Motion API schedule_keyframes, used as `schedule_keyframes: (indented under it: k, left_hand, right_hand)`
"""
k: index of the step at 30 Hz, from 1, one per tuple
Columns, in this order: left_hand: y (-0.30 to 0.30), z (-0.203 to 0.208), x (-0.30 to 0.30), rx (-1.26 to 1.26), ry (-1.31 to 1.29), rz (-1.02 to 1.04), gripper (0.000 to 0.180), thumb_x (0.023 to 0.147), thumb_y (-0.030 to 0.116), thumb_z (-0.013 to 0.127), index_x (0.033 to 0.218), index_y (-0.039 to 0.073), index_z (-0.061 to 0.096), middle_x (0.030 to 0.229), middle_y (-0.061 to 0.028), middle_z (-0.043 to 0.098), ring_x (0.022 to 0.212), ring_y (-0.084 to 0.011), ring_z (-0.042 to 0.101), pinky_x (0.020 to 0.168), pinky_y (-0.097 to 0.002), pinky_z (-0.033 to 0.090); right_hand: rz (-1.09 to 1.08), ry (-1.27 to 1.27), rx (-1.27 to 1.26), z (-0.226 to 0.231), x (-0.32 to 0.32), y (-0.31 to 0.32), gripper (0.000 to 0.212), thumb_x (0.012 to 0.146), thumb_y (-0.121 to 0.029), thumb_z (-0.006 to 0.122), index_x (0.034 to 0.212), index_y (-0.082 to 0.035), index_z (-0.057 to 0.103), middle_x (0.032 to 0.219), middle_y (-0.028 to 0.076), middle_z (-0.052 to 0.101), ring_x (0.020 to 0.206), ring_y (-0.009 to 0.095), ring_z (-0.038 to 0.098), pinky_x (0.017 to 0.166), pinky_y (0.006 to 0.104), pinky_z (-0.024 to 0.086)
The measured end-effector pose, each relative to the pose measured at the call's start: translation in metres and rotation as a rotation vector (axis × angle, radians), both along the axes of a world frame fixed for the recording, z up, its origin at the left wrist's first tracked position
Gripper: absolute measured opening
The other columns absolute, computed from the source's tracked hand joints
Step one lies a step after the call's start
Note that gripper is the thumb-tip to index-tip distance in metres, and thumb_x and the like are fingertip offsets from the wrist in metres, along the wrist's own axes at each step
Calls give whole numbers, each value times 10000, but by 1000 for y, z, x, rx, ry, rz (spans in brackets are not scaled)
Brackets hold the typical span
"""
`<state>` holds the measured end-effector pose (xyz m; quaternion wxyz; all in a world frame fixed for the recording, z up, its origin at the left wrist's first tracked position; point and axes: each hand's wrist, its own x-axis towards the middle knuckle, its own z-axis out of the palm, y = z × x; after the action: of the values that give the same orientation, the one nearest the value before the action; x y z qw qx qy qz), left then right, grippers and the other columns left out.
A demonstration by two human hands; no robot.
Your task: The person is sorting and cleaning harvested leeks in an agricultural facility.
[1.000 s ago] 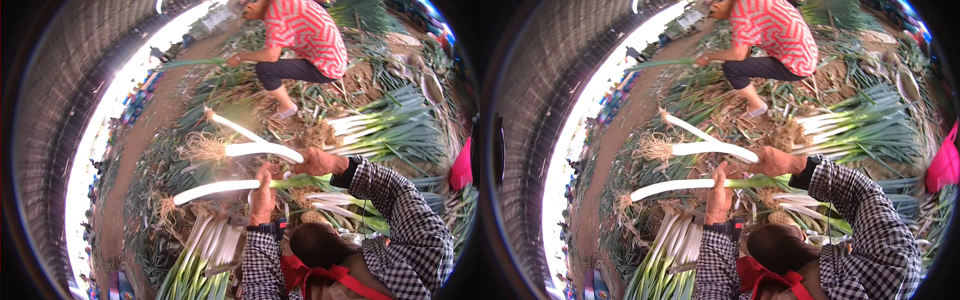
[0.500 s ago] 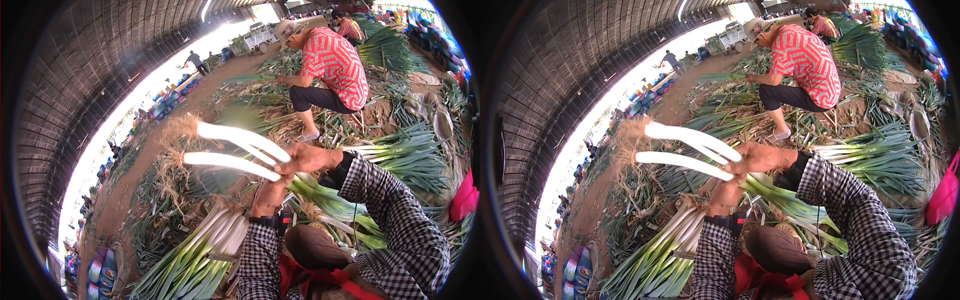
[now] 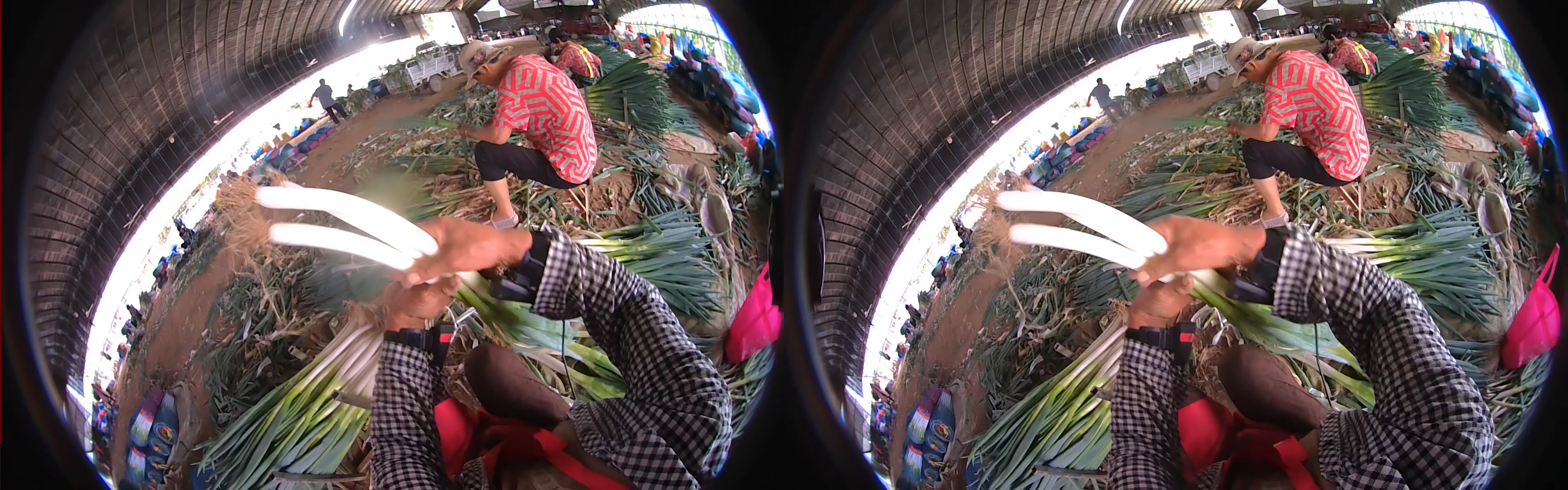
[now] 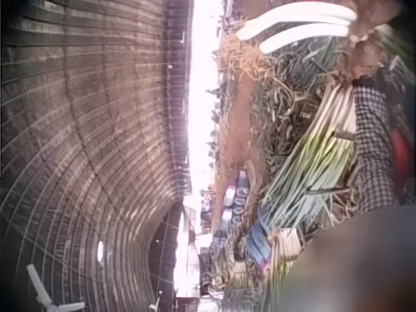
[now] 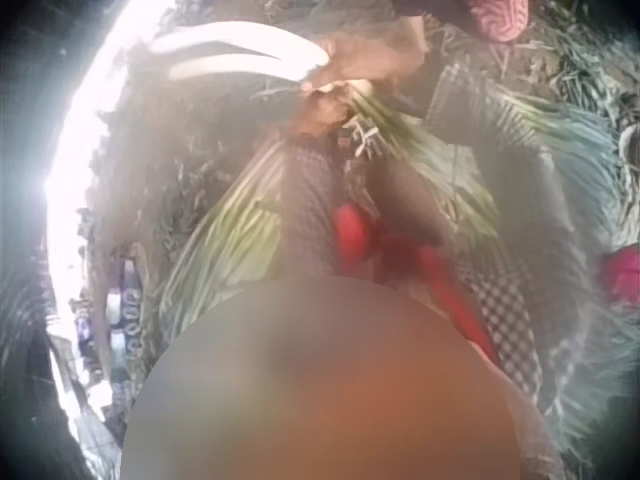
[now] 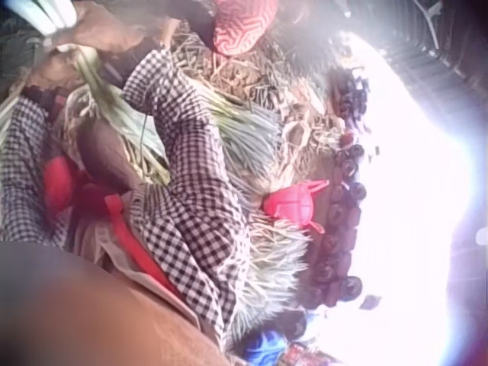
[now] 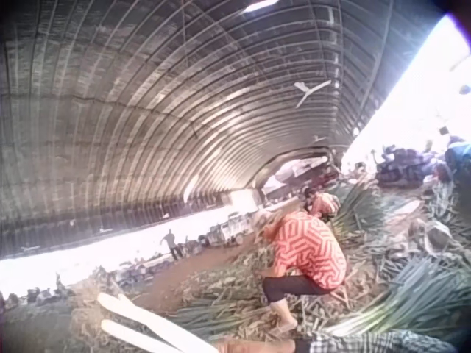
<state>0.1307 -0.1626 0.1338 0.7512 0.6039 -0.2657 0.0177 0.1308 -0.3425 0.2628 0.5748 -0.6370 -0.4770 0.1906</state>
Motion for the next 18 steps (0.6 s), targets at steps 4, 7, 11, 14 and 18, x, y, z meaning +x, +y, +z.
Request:
schedule_keyframes:
  k: [4,7,11,14,18]
  left_hand:
    - [24,19,-14,-133,104,-142,610,806,326,838,1252,14,564,1189,-70,594,1096,-183,574,878,-329,494]
    - [-18,50,-32,-133,-26,144,750,835,230,810,1412,9,385,1285,-108,538,1184,-242,544,1011,-370,440]
    - [-53,83,-44,-153,-284,648,742,839,167,765,1417,5,328,1338,-147,493,1213,-253,519,1041,-403,402]
    - [-14,129,-48,75,-691,909,730,823,127,765,1398,14,329,1386,-154,421,1239,-217,464,1067,-370,372]
    - [29,200,-74,477,-757,1414,752,712,197,805,1319,2,406,1088,-260,611,1040,-409,623,879,-453,497]
  right_hand:
    - [-109,-269,-68,24,-6,41,293,789,-219,774,977,0,724,858,75,734,741,139,670,697,286,541]
    - [-332,-438,-63,47,11,42,428,774,-275,778,1042,29,642,918,127,716,861,210,677,801,351,557]
    - [-347,-695,337,77,-12,67,380,828,-218,781,1105,18,672,905,129,731,829,201,691,793,348,563]
    - [-293,-701,542,113,-56,82,363,861,-217,750,1090,53,672,917,190,725,837,247,706,808,347,567]
    - [-290,-583,673,155,-85,74,426,820,-252,797,1118,26,671,992,167,725,859,221,705,820,334,575]
